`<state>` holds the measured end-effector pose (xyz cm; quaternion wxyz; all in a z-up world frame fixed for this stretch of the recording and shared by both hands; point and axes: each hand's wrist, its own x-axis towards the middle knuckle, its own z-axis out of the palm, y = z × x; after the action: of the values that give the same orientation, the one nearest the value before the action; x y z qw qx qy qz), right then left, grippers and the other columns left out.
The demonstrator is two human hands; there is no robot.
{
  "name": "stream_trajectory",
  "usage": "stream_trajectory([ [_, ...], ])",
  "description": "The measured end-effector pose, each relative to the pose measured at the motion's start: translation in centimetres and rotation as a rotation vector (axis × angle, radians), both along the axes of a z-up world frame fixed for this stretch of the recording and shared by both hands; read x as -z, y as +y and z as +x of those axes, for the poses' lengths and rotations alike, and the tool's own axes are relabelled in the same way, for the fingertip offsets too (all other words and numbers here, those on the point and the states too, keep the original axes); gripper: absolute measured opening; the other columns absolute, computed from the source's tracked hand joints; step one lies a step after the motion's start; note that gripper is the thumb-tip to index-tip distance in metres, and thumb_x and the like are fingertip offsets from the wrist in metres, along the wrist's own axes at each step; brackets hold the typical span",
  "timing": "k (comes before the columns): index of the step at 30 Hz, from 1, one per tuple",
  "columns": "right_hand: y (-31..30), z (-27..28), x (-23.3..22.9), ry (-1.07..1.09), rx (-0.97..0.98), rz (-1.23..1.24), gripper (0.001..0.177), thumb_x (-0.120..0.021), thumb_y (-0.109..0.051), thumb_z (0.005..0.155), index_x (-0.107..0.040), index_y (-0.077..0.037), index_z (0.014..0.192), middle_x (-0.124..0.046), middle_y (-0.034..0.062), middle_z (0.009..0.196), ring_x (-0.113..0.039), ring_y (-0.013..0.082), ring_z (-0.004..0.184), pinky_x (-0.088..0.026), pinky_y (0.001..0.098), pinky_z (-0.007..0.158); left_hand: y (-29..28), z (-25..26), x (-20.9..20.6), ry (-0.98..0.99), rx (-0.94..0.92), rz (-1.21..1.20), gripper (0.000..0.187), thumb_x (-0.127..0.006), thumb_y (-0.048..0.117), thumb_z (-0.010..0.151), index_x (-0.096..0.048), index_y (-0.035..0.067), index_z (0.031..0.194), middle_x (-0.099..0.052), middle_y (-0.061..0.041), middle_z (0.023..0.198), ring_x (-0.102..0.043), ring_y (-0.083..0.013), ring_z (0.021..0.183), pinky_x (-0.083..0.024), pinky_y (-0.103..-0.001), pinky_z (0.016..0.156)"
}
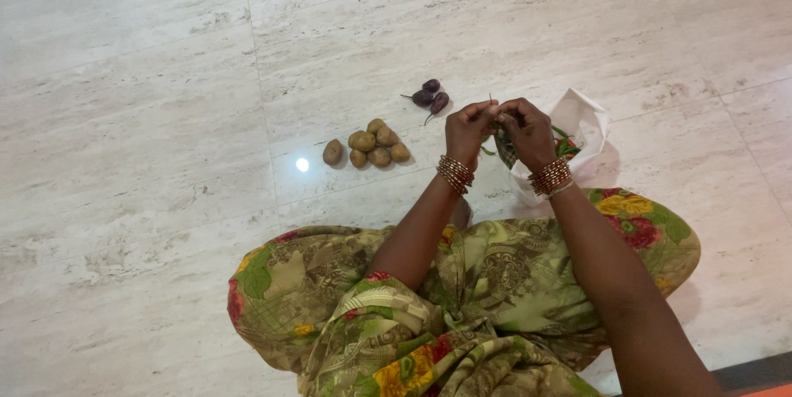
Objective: The person sits on the floor and peels potatoes using a small handheld peeler. They also remove stems from green chilies and place the prepared vegetables into a white plastic bag. The person handles potatoes and chilies one at a time.
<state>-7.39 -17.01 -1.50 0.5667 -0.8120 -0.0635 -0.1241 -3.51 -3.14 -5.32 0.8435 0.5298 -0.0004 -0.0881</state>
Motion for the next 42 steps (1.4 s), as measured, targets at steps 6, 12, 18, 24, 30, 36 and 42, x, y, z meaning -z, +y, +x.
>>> stream_trajectory([
  [6, 0.3, -0.4, -0.7, -0.018, -0.028, -0.161, 0.014, -0.070, -0.013, 0.098, -0.070, -0.002, 0.107, -0.073, 0.0065, 0.099, -0.067, 0.0114, 0.086, -0.054, 0.0280, 0.076, 1.3, 0.8, -0.5, -0.020, -0.106, 0.163, 0.025, -0.076, 0.017, 0.091, -0.078, 0.000, 0.109, -0.078, -0.006, 0.092, -0.070, -0.0095, 0.075, -0.057, -0.023, 0.061],
  [12, -0.3, 0.1, 0.3, -0.016, 0.009, -0.042, 0.012, -0.068, -0.013, 0.102, -0.068, -0.003, 0.109, -0.073, 0.0050, 0.098, -0.066, 0.0093, 0.088, -0.055, 0.0259, 0.078, 0.7, 0.3, -0.5, -0.097, -0.005, 0.176, 0.021, -0.073, 0.014, 0.095, -0.079, 0.000, 0.109, -0.076, -0.008, 0.089, -0.067, -0.0092, 0.073, -0.057, -0.024, 0.065],
  [18, -0.4, 0.5, 0.6, 0.062, -0.022, 0.029, 0.013, -0.069, -0.011, 0.101, -0.069, -0.003, 0.110, -0.073, 0.0028, 0.098, -0.065, 0.0061, 0.088, -0.055, 0.0243, 0.078, 1.0, 0.5, -0.8, -0.179, -0.043, 0.228, 0.016, -0.071, 0.008, 0.096, -0.079, -0.001, 0.106, -0.078, -0.007, 0.093, -0.067, -0.0100, 0.078, -0.057, -0.026, 0.069],
  [24, -0.2, 0.1, 0.2, 0.088, -0.034, -0.008, 0.014, -0.068, -0.010, 0.100, -0.070, -0.002, 0.111, -0.074, 0.0031, 0.100, -0.065, 0.0066, 0.088, -0.054, 0.0251, 0.078, 1.2, 0.2, -1.7, -0.189, -0.055, 0.371, 0.016, -0.062, 0.006, 0.099, -0.077, 0.003, 0.105, -0.078, -0.005, 0.092, -0.071, -0.0094, 0.080, -0.059, -0.025, 0.067],
  [30, -0.6, 0.5, 0.8, 0.066, 0.007, 0.033, 0.012, -0.068, -0.009, 0.100, -0.069, -0.002, 0.110, -0.073, 0.0036, 0.096, -0.066, 0.0072, 0.087, -0.056, 0.0249, 0.078, 0.7, 0.0, -1.8, -0.134, -0.006, 0.369, 0.018, -0.059, 0.005, 0.101, -0.076, 0.003, 0.106, -0.075, -0.005, 0.086, -0.067, -0.0101, 0.070, -0.057, -0.025, 0.064],
  [36, -0.2, 0.1, 0.3, 0.074, 0.003, 0.032, 0.012, -0.068, -0.009, 0.101, -0.068, -0.002, 0.110, -0.073, 0.0036, 0.098, -0.067, 0.0080, 0.090, -0.056, 0.0251, 0.080, 0.9, 0.1, -1.7, -0.149, 0.006, 0.297, 0.016, -0.068, 0.001, 0.093, -0.074, 0.002, 0.108, -0.074, -0.004, 0.096, -0.068, -0.0090, 0.079, -0.056, -0.024, 0.070],
  [42, 0.0, 0.0, -0.3, 0.054, -0.027, -0.016, 0.014, -0.069, -0.011, 0.100, -0.070, -0.003, 0.110, -0.074, 0.0029, 0.101, -0.067, 0.0078, 0.090, -0.055, 0.0248, 0.080, 1.0, 0.8, -0.4, -0.108, -0.053, 0.145, 0.018, -0.070, -0.001, 0.092, -0.074, -0.001, 0.109, -0.075, -0.008, 0.099, -0.071, -0.0122, 0.086, -0.060, -0.026, 0.077],
])
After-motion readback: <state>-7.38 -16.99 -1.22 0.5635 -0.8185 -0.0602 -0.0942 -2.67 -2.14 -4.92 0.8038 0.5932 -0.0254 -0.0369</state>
